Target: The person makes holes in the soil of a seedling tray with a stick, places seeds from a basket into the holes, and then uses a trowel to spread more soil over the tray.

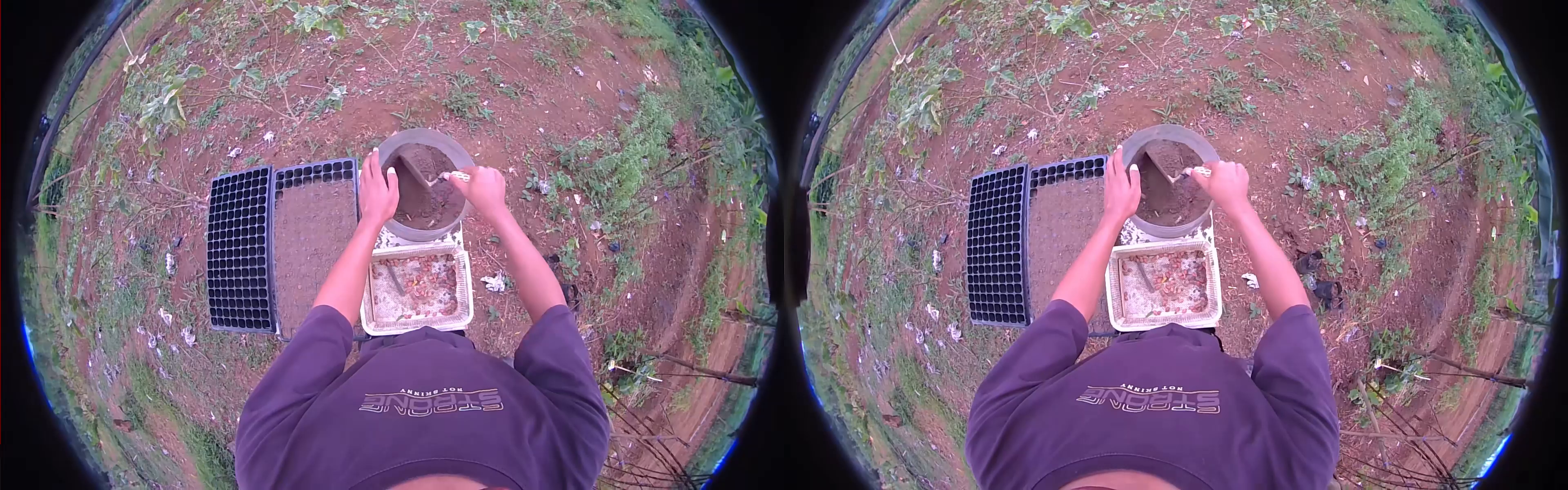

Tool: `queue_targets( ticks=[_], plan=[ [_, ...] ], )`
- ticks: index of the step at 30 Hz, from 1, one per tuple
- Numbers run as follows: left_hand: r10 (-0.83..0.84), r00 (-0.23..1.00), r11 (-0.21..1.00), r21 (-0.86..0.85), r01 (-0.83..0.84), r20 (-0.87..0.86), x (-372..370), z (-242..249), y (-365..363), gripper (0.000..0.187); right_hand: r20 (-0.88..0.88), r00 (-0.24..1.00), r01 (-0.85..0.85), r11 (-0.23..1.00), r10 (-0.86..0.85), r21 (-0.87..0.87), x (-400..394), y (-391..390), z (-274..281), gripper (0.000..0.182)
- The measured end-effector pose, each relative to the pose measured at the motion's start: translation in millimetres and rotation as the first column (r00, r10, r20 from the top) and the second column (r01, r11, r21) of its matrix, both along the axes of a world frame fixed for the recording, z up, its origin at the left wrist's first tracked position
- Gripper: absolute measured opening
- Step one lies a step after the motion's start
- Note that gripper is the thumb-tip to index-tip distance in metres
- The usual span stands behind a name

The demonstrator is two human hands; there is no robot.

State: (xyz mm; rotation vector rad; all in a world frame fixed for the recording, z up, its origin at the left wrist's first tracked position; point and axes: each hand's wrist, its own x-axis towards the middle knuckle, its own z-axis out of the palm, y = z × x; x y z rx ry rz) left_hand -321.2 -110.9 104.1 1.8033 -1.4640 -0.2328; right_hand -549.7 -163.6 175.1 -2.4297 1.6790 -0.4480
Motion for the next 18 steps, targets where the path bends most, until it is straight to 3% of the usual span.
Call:
queue_targets(
  ticks=[2,5,12,18],
  plan=[
    [-0.012,0.999,1.0,0.004,0.012,-0.042,0,3,1,0.057,0.036,0.993,0.108,0.987,-0.113,0.119,-5,-8,10,0.053],
    [-0.002,0.999,1.0,0.029,0.003,-0.033,-1,6,1,0.057,0.012,0.99,0.137,0.971,-0.142,0.197,-11,-6,24,0.052],
    [0.012,0.999,0.998,0.063,-0.01,-0.039,-2,11,3,0.058,-0.032,0.987,0.163,0.961,-0.16,0.223,-20,6,41,0.049],
    [0.039,0.999,0.998,0.057,-0.04,0.022,-2,8,2,0.062,-0.181,0.983,0.01,0.993,0.012,0.121,-18,21,68,0.038]
  ],
)
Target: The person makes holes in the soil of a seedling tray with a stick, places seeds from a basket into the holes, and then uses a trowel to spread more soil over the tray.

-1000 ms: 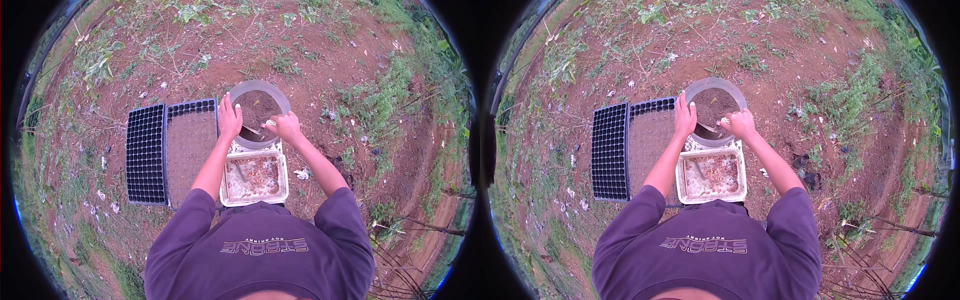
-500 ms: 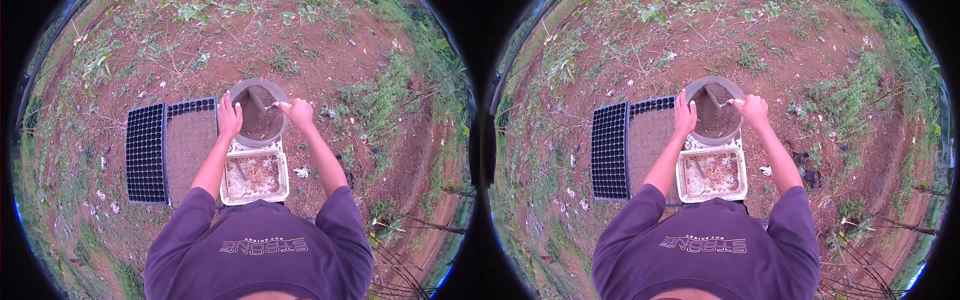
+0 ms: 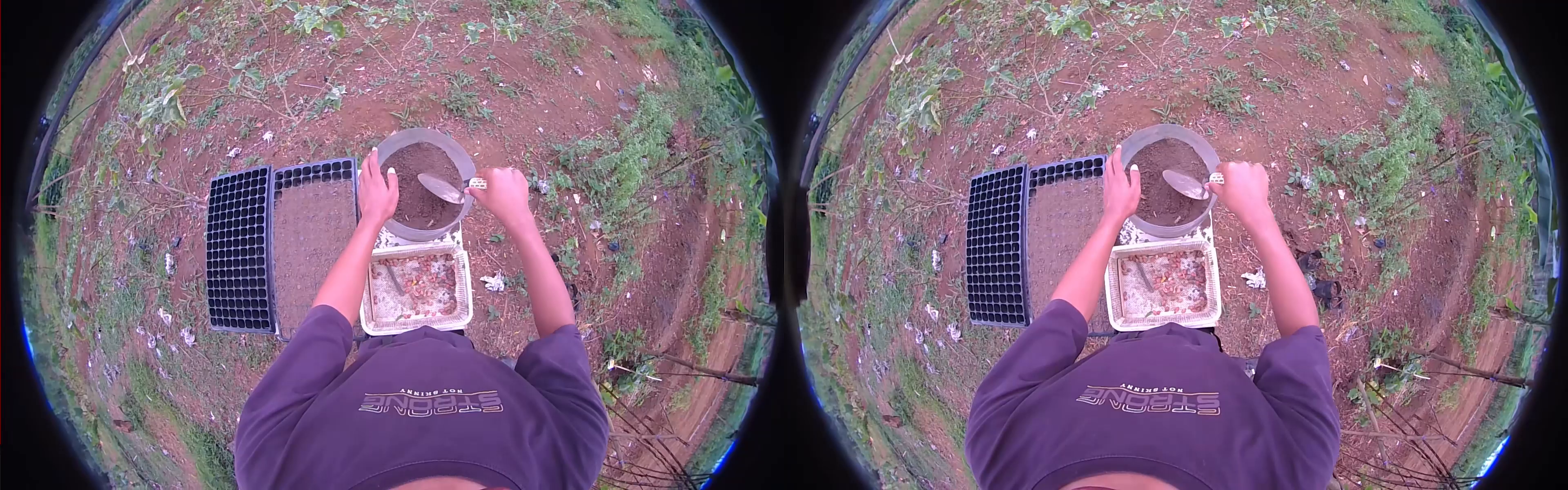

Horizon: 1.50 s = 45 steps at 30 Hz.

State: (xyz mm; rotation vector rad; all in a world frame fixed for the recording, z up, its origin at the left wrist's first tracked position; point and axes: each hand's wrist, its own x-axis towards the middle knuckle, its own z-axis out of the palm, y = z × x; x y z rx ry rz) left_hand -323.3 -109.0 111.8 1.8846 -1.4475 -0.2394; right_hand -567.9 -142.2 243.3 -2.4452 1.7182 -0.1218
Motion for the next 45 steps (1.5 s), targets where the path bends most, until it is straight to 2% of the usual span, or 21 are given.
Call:
queue_targets(
  ticks=[2,8,11,15,19,21,22,24,28,30,33,37,39,43,45],
  plan=[
    [-0.009,1.0,1.0,-0.017,0.009,-0.015,0,0,0,0.063,-0.051,0.985,-0.17,0.967,0.163,-0.192,0,4,3,0.028],
    [0.005,1.0,1.0,0.006,-0.005,-0.017,0,-1,0,0.064,-0.185,0.97,-0.209,0.933,0.159,-0.294,12,14,14,0.009],
    [0.007,1.0,1.0,-0.009,-0.007,-0.019,-1,-1,-1,0.065,-0.252,0.956,-0.212,0.945,0.148,-0.249,21,13,15,0.008],
    [-0.015,0.997,1.0,0.017,0.016,-0.077,-2,5,2,0.061,-0.303,0.934,-0.285,0.908,0.191,-0.306,33,9,-25,0.009],
    [-0.011,0.997,1.0,0.017,0.013,-0.072,-1,6,1,0.062,-0.19,0.965,-0.231,0.924,0.179,-0.306,34,13,-58,0.011],
    [-0.015,0.997,1.0,0.017,0.016,-0.073,-2,5,1,0.063,0.091,0.994,-0.037,0.971,0.06,-0.234,30,18,-57,0.017],
    [-0.015,0.998,1.0,0.008,0.016,-0.065,-2,5,1,0.063,0.089,0.994,-0.036,0.972,0.058,-0.234,28,20,-54,0.017],
    [-0.014,0.998,1.0,-0.002,0.014,-0.058,-2,4,0,0.063,0.215,0.97,0.132,0.987,-0.111,-0.087,25,21,-48,0.024],
    [-0.007,0.998,1.0,0.021,0.008,-0.057,-2,4,0,0.064,0.155,0.985,0.092,0.993,-0.079,-0.08,23,24,-64,0.026],
    [-0.009,0.999,1.0,0.015,0.01,-0.053,-2,4,0,0.064,0.068,0.996,-0.046,0.986,0.057,-0.163,23,25,-73,0.027],
    [-0.004,0.999,0.999,0.032,0.005,-0.05,-3,8,1,0.064,-0.011,0.994,-0.106,0.979,0.106,-0.172,29,25,-79,0.028],
    [-0.006,0.998,0.999,0.046,0.009,-0.063,-5,7,2,0.066,-0.017,0.993,-0.115,0.98,0.114,-0.161,34,22,-87,0.027],
    [0.005,1.0,1.0,0.03,-0.004,-0.027,-1,4,-2,0.068,0.059,0.99,-0.117,0.971,0.132,-0.206,35,25,-84,0.026],
    [0.004,1.0,0.999,0.038,-0.004,-0.006,-1,4,1,0.068,0.097,0.988,-0.104,0.976,0.124,-0.191,37,37,-71,0.026],
    [-0.005,0.998,0.999,0.037,0.007,-0.058,-3,4,1,0.066,0.136,0.985,-0.078,0.98,0.104,-0.184,38,41,-73,0.027]
  ],
)
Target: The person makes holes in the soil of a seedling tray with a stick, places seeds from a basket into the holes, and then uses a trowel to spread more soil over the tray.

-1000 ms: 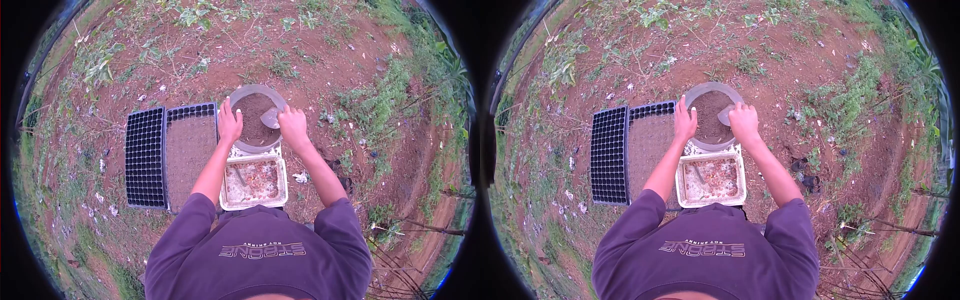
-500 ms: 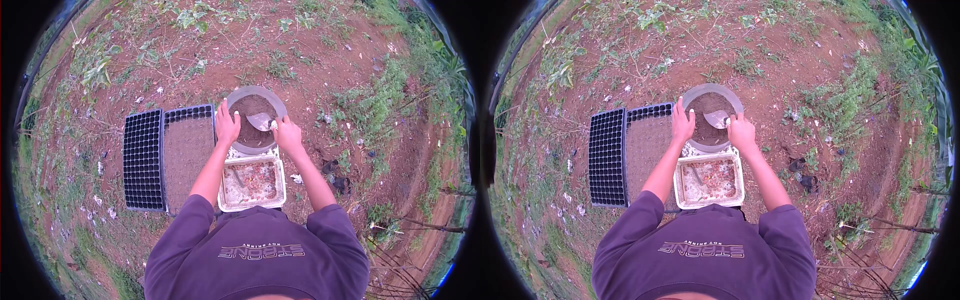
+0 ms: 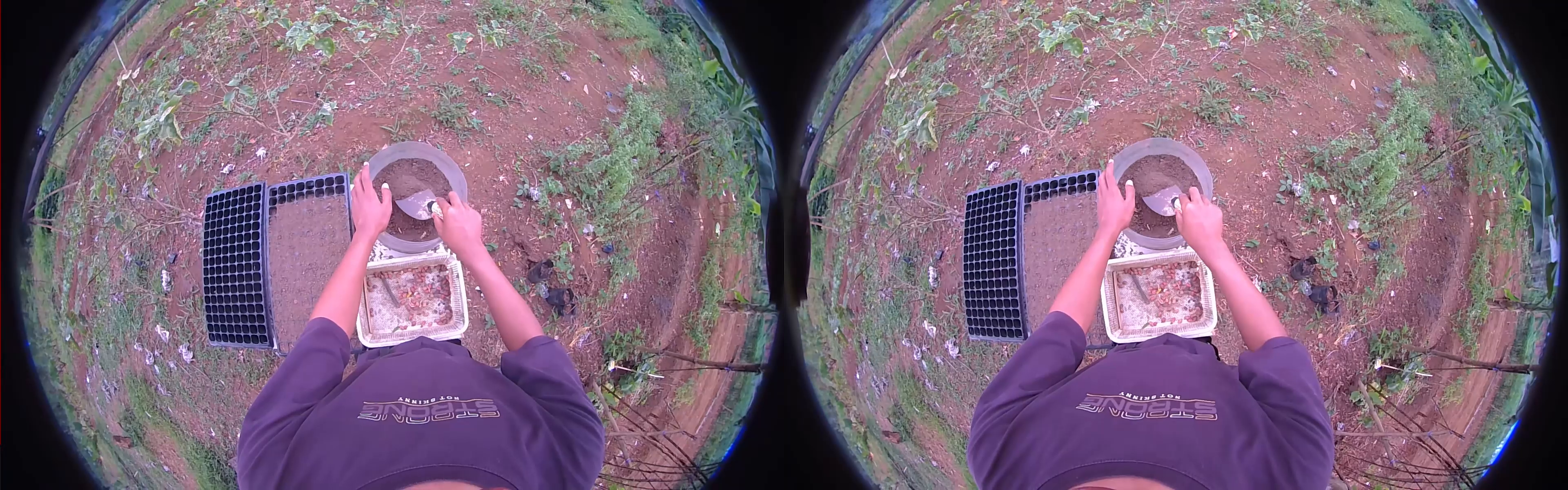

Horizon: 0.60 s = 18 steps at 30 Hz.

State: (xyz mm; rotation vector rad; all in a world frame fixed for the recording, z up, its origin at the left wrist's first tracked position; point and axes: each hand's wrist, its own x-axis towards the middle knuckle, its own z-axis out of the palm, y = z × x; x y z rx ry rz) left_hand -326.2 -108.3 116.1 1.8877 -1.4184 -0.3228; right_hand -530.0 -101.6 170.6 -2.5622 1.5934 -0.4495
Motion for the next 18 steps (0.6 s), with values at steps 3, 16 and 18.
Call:
queue_targets(
  ticks=[3,16,18],
  plan=[
    [0.003,1.0,1.0,0.006,-0.003,0.0,0,3,0,0.066,0.054,0.998,0.021,1.0,-0.021,-0.011,1,2,-3,0.033],
    [-0.002,1.0,1.0,0.014,0.002,-0.013,-1,2,0,0.067,0.136,0.991,0.037,0.987,-0.016,-0.154,-22,10,-3,0.033],
    [0.002,1.0,1.0,0.012,-0.002,-0.009,0,3,1,0.067,0.213,0.972,0.112,0.992,-0.097,-0.063,-23,9,-6,0.033]
  ],
)
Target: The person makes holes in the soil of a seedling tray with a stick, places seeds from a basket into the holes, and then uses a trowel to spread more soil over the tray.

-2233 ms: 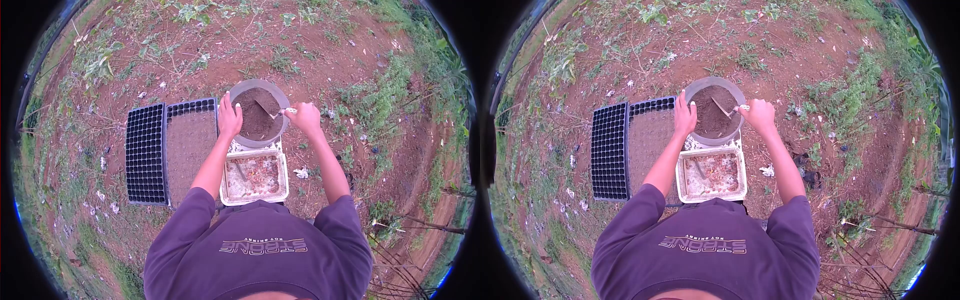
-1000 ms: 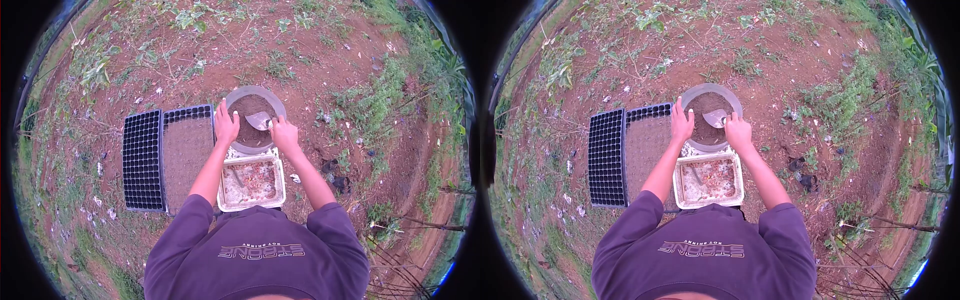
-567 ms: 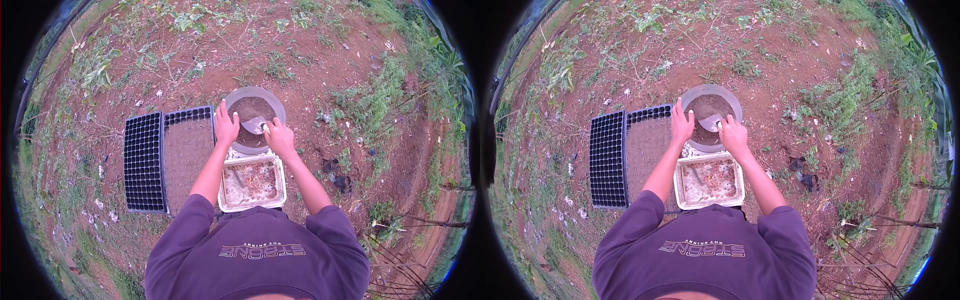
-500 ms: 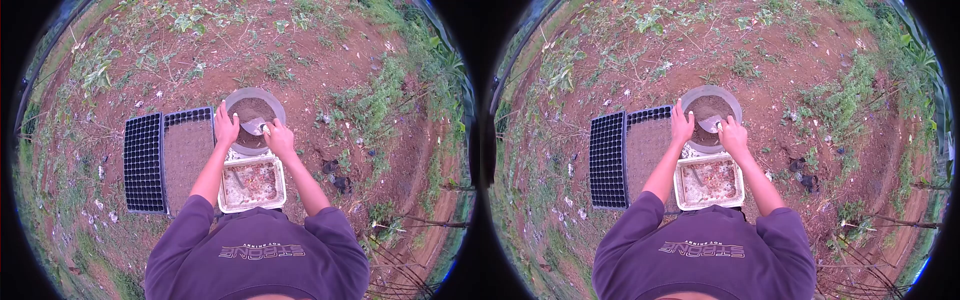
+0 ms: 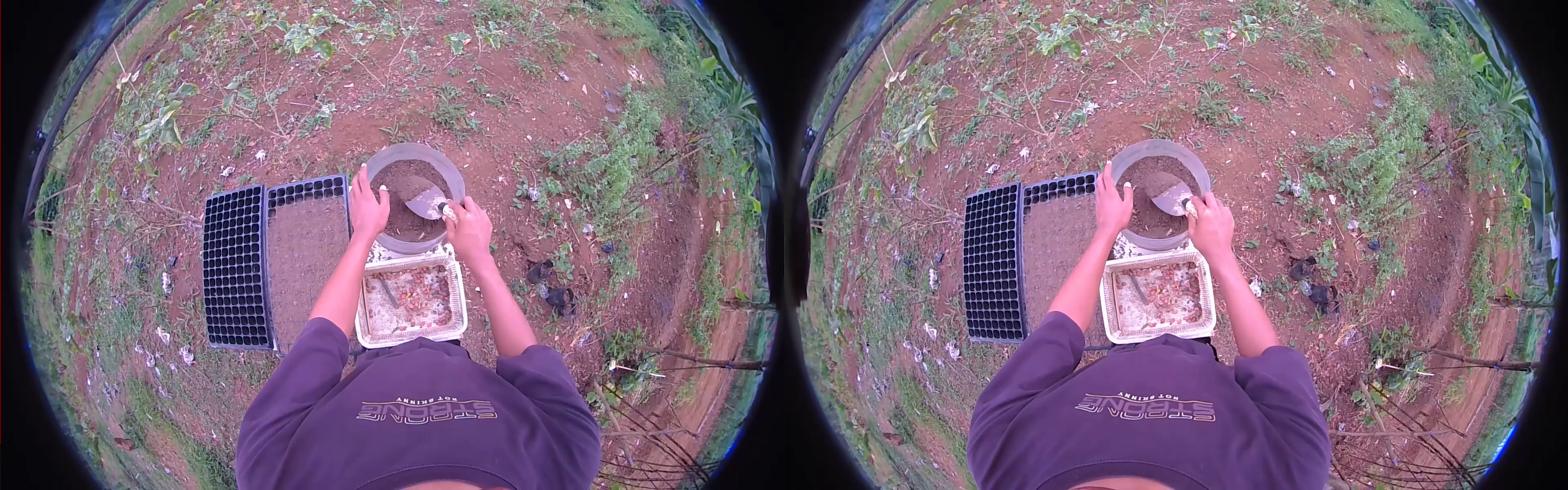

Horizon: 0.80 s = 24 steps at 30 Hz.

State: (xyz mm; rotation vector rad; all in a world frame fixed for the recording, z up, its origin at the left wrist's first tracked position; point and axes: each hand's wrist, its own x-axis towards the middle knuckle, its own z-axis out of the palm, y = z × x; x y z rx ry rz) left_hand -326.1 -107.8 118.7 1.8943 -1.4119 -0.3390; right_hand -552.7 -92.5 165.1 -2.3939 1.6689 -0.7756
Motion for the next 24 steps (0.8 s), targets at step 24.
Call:
queue_targets(
  ticks=[24],
  plan=[
    [0.187,0.981,0.976,-0.104,-0.191,-0.046,55,-35,104,0.048,0.377,0.926,-0.009,1.0,0.017,-0.023,52,66,49,0.034]
  ],
)
